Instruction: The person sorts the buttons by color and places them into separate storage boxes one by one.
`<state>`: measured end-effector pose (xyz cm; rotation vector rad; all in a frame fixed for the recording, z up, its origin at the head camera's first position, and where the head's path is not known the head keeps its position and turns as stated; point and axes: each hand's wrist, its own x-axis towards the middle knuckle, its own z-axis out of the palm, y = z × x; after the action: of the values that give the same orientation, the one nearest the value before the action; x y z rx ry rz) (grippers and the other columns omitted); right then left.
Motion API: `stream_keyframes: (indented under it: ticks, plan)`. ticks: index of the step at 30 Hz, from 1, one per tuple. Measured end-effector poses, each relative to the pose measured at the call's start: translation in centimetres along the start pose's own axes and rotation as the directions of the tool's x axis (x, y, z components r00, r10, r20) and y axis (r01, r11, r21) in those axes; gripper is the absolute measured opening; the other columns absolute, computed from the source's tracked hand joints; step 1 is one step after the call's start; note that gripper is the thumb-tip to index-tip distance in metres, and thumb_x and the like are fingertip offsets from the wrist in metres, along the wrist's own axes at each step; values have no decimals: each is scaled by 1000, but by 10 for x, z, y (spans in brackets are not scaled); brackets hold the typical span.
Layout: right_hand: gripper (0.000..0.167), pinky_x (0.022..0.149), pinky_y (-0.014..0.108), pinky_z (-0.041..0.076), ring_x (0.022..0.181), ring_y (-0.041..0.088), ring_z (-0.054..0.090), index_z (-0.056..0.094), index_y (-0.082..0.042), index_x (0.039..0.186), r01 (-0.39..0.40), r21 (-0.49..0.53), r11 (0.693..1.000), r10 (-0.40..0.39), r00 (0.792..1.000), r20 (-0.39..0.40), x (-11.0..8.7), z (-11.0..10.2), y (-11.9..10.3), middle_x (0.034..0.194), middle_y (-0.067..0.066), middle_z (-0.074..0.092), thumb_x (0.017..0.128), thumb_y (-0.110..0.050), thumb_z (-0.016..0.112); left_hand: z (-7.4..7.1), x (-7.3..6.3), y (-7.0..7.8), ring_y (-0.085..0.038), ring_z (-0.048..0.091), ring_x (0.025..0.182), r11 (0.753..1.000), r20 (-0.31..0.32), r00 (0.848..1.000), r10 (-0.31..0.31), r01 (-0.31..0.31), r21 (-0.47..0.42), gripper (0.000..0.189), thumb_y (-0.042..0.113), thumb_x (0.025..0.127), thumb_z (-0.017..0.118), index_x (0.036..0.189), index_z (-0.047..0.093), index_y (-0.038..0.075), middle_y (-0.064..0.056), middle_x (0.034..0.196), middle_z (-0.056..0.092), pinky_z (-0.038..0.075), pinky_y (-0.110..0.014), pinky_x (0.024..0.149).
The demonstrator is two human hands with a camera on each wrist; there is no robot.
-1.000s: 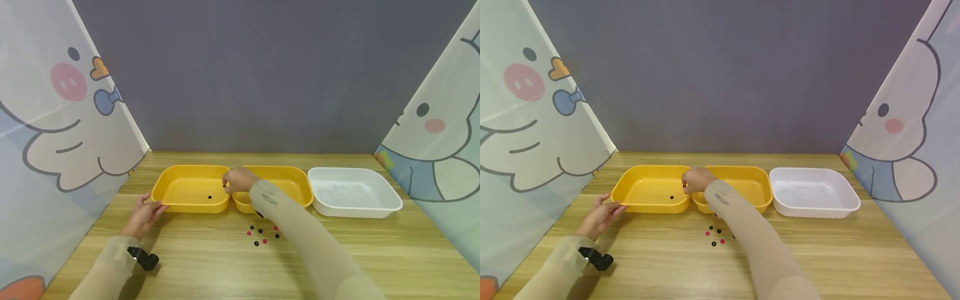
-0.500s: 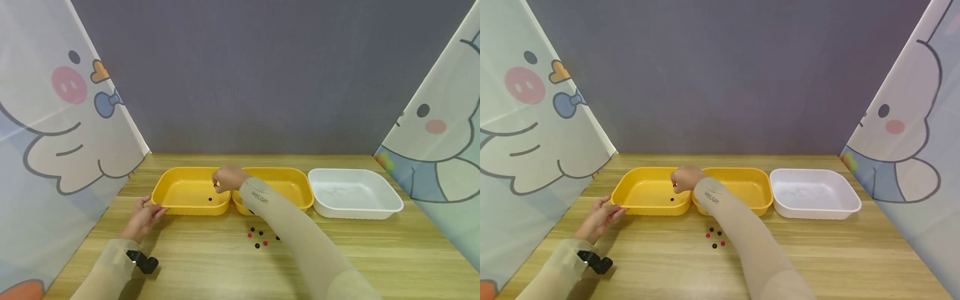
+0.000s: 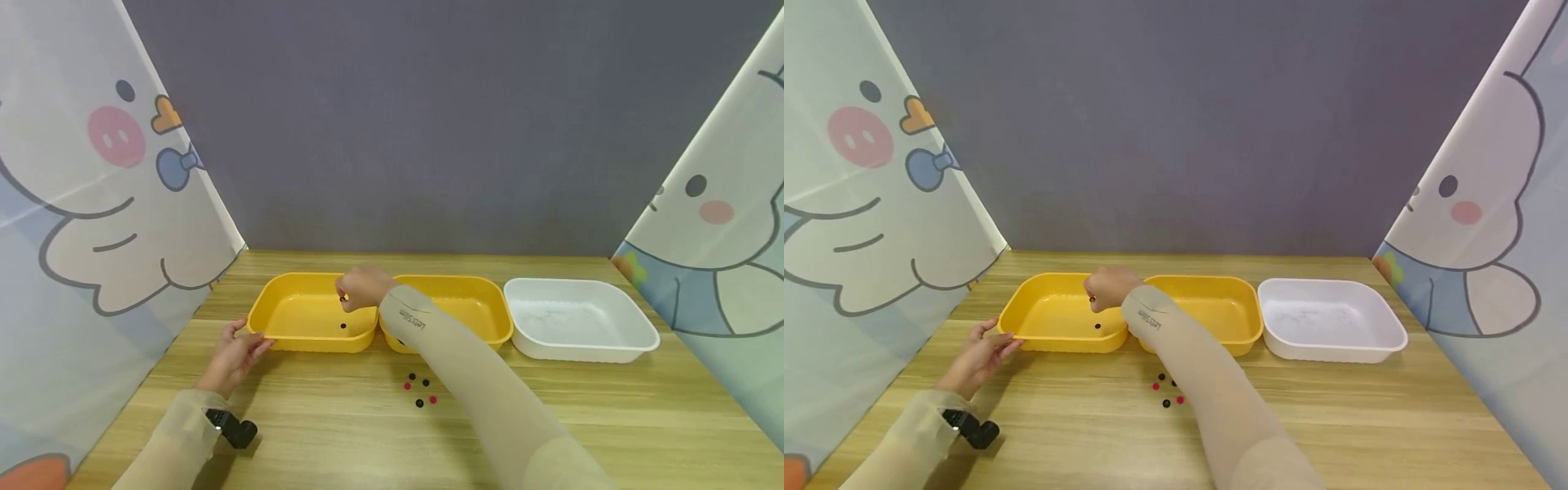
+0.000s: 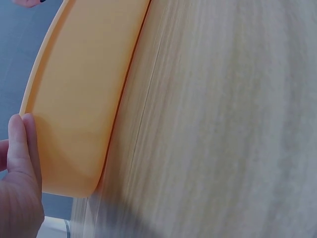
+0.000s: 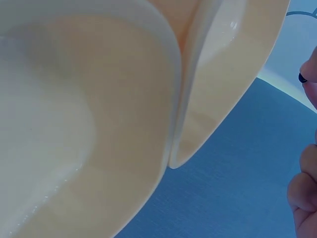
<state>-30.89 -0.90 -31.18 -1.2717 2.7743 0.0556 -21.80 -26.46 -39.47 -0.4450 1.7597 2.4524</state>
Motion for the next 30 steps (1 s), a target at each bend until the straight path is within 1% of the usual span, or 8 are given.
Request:
stream_keyframes:
  ticks: [3,5,10,12,17,20,25,30]
  plan:
    - [13,57,18,43,65,7,51,68,-16,100,8,-3,1000,-8,1000,-1,2,-1,-1,88,-7,65,91,-25,65,-1,0,0,-7,67,70,1000,-5,1000,6,-6,4,54,-8,98,37,135,2,10,-19,119,33,55,-17,77]
    - [13,56,18,41,64,7,50,67,-16,99,12,-5,1000,-12,1000,1,3,-2,-1,87,-8,64,91,-26,65,-2,-1,0,-7,66,70,1000,-11,1000,11,-11,2,53,-9,98,37,134,3,9,-19,117,35,55,-17,76]
    - [12,54,18,39,63,8,47,66,-15,98,11,-27,1000,-11,1000,-7,7,1,4,85,-7,63,90,-24,66,1,1,0,-7,66,66,1000,-31,999,28,-28,-2,50,-11,96,38,131,8,9,-14,99,46,56,-16,73]
    - [12,55,19,40,63,8,48,66,-15,97,12,-38,999,-13,1000,-14,8,2,6,85,-7,63,89,-23,66,2,2,0,-7,65,65,999,-37,999,32,-32,4,50,-11,96,38,131,8,8,-15,99,46,56,-16,72]
    - [13,57,19,44,65,7,52,67,-16,98,21,-80,997,-22,1000,-17,8,5,7,86,-7,65,89,-24,67,3,2,-3,-6,66,68,999,-34,999,38,-37,35,54,-10,97,38,136,5,7,-22,121,34,55,-16,76]
    - [14,58,19,46,67,6,55,68,-16,100,27,-99,995,-28,1000,-13,8,6,6,88,-8,67,89,-24,66,3,2,-3,-5,66,70,998,-38,998,42,-40,45,58,-9,97,37,141,2,6,-24,130,29,54,-16,77]
    - [13,59,19,47,69,7,56,67,-16,99,25,-101,995,-26,1000,-14,9,7,5,89,-7,67,89,-24,66,3,2,-4,-5,66,70,998,-45,998,49,-47,47,63,-9,97,37,145,-1,4,-24,130,29,54,-15,76]
    - [12,61,19,47,70,7,56,67,-15,99,18,-98,995,-19,1000,-7,11,6,5,89,-6,66,90,-24,66,3,2,-4,-5,66,69,998,-46,998,51,-49,44,61,-10,97,37,143,-1,4,-23,128,30,54,-15,76]
